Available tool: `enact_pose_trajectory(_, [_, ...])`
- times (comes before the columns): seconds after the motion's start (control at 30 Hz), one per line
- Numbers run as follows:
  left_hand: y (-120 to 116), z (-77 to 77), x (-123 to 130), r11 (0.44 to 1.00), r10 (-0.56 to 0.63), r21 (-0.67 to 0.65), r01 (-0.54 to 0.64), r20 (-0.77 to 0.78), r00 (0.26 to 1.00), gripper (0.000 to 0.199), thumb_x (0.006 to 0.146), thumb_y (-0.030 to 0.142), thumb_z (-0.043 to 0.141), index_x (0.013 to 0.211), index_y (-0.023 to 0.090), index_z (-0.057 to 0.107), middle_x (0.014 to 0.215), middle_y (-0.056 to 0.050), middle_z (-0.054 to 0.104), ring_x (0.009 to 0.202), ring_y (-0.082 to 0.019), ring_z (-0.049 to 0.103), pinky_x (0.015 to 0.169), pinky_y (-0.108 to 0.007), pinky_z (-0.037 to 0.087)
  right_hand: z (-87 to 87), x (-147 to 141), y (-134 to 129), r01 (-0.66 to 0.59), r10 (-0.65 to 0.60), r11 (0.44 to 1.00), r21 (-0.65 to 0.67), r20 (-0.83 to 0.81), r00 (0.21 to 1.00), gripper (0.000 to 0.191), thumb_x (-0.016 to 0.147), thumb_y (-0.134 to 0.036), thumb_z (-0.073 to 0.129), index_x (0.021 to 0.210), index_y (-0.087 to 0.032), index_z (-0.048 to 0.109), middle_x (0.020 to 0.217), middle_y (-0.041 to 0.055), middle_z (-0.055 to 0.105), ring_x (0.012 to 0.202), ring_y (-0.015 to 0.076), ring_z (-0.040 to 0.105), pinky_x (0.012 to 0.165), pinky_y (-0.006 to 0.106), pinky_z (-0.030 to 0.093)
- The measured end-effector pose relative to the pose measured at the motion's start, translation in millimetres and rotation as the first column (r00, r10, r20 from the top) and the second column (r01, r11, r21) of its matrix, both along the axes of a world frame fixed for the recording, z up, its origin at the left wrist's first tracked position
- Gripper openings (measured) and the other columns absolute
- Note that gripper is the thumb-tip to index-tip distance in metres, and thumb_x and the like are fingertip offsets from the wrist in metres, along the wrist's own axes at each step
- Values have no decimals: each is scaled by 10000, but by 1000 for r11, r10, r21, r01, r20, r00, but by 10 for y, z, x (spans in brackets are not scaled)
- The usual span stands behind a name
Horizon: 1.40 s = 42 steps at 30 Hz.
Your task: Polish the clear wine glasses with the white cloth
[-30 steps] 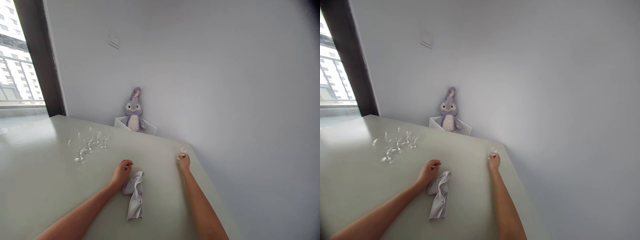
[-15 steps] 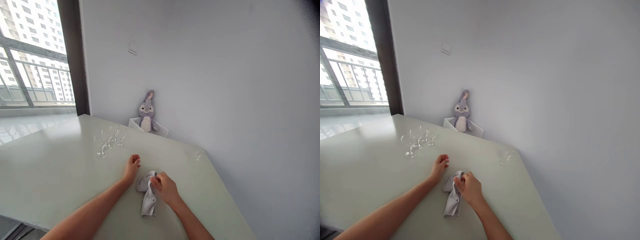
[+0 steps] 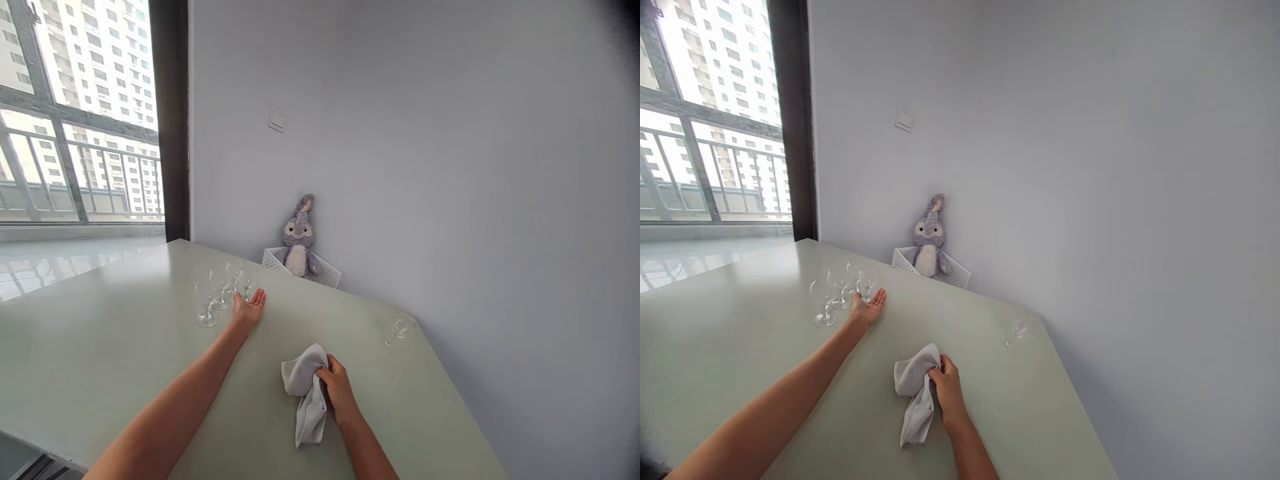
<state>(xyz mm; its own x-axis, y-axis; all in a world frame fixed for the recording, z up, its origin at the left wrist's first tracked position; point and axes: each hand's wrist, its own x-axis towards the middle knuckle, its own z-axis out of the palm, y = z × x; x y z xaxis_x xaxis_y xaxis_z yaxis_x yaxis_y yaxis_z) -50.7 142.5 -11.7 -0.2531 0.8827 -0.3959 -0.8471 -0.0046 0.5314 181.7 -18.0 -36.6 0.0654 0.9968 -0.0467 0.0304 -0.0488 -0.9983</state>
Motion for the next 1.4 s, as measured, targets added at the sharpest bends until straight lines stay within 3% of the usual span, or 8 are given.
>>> enact_pose_trajectory(0.23, [120,106,-38,995,12,94,-18,59,998,407,856,538,104,875,230,370,899,-63,530,821,-142,589,689,-314,513,92,149,16,104,-139,988,-114,-366,920,259,638,-420,619,709,-178,559,584,-17,555,514,137,502,457,232,377])
enact_pose_trajectory(0.37, [73,161,20,995,15,94,-24,97,995,287,873,460,245,812,208,370,857,-60,525,794,-126,607,668,-284,530,19,204,70,154,-217,970,-190,-376,901,304,621,-472,614,691,-182,558,584,-8,593,515,165,549,445,260,402])
enact_pose_trajectory(0.53, [-295,159,365,979,-139,161,127,68,988,130,796,264,522,774,163,444,844,-87,587,799,-174,630,696,-302,531,39,280,75,339,-412,911,-235,-467,782,272,616,-396,620,793,-199,560,674,-8,636,592,189,604,492,291,458])
enact_pose_trajectory(0.77, [-987,20,891,794,-408,354,493,-291,866,272,697,268,659,899,205,487,1000,-45,606,974,-193,585,860,-357,456,225,237,21,577,-539,804,-145,-586,604,289,602,-310,644,859,-220,548,797,-12,635,722,173,601,618,283,487])
enact_pose_trajectory(0.9, [-1148,-132,1034,741,-437,352,572,-396,808,328,674,289,677,928,201,490,1052,-71,584,1022,-221,557,891,-403,423,234,122,-4,438,-380,897,-48,-590,712,243,666,-356,612,851,-213,544,816,1,630,740,168,596,665,295,482])
enact_pose_trajectory(1.13, [-1134,-193,923,776,-394,325,541,-420,818,337,671,321,672,934,208,494,1073,-68,570,1053,-224,533,891,-390,415,233,-26,-111,73,-50,974,213,-111,993,418,822,-477,419,1050,-162,572,775,28,602,653,143,527,587,251,422])
enact_pose_trajectory(1.23, [-1157,-143,873,760,-415,314,569,-440,796,330,676,322,667,939,209,503,1078,-68,571,1025,-225,549,877,-388,418,233,-12,-132,-20,-55,941,337,212,976,398,834,-419,421,1128,-175,533,817,30,599,691,147,517,636,258,417])
enact_pose_trajectory(1.4, [-1195,-111,893,735,-476,277,619,-440,762,320,689,340,654,937,198,511,1062,-80,584,980,-226,572,829,-365,437,285,46,-148,-130,-153,841,525,462,874,202,814,-320,468,850,-189,618,894,66,559,871,189,492,753,284,399])
